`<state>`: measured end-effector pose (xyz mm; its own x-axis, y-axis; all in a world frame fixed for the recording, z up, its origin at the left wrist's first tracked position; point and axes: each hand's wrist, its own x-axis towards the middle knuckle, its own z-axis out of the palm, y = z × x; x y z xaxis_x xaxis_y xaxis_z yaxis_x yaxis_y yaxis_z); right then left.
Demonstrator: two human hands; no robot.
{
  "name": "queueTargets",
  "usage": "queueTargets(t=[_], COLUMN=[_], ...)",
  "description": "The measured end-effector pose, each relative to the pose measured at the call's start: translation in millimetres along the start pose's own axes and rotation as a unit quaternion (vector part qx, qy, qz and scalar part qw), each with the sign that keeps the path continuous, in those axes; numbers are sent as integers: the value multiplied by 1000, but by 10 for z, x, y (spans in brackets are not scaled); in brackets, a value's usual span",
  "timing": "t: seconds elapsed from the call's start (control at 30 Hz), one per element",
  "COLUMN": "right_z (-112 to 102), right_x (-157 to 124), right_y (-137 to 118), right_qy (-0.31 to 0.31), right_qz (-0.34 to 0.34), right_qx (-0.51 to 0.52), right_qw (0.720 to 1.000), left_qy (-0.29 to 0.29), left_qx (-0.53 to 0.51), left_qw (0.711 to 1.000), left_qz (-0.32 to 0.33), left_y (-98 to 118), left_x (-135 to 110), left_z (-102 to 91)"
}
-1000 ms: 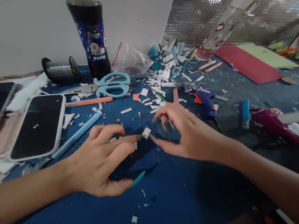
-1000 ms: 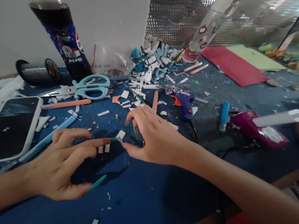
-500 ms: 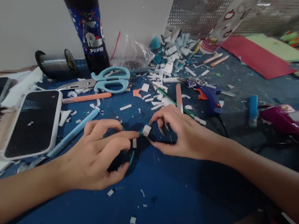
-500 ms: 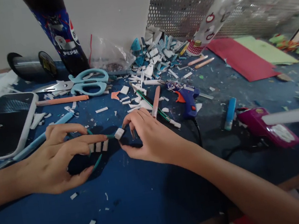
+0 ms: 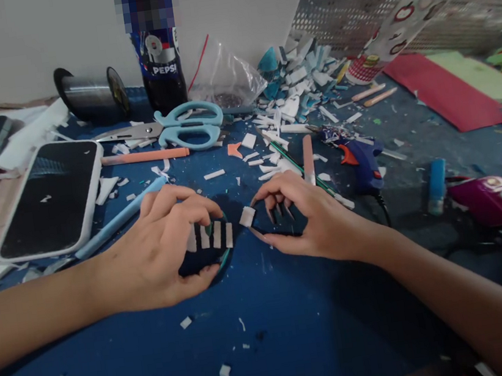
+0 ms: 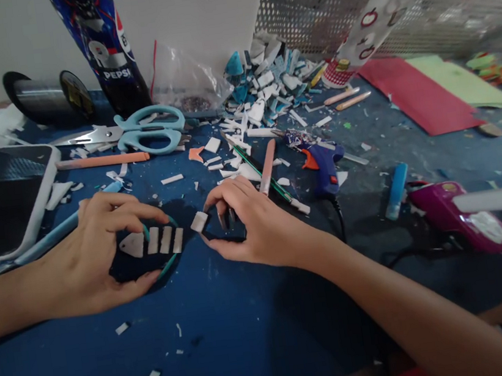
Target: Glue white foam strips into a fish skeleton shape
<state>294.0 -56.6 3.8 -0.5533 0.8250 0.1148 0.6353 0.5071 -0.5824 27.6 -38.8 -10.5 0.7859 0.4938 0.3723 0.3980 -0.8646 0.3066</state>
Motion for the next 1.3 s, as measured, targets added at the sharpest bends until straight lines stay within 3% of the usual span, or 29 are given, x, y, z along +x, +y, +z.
queueTargets(t=[0.83, 0.93, 1.07, 1.3], right_z=[-13, -31, -25, 35], right_x=[12, -13, -84, -119], right_y=[17, 3, -127, -403], right_qy=[-26, 7, 60, 25], right_qz=[-38, -48, 46, 196], right_qx=[39, 61, 150, 309], right_qw=[998, 997, 986, 930], left_qy=[19, 26, 32, 50], left_qx=[-37, -28, -31, -26], left_qw=[999, 999, 999, 998], left_qz=[-15, -16, -28, -22], left_y=[-37, -41, -42, -71], left_x=[-42, -42, -40, -36], left_z=[-24, -25, -21, -2])
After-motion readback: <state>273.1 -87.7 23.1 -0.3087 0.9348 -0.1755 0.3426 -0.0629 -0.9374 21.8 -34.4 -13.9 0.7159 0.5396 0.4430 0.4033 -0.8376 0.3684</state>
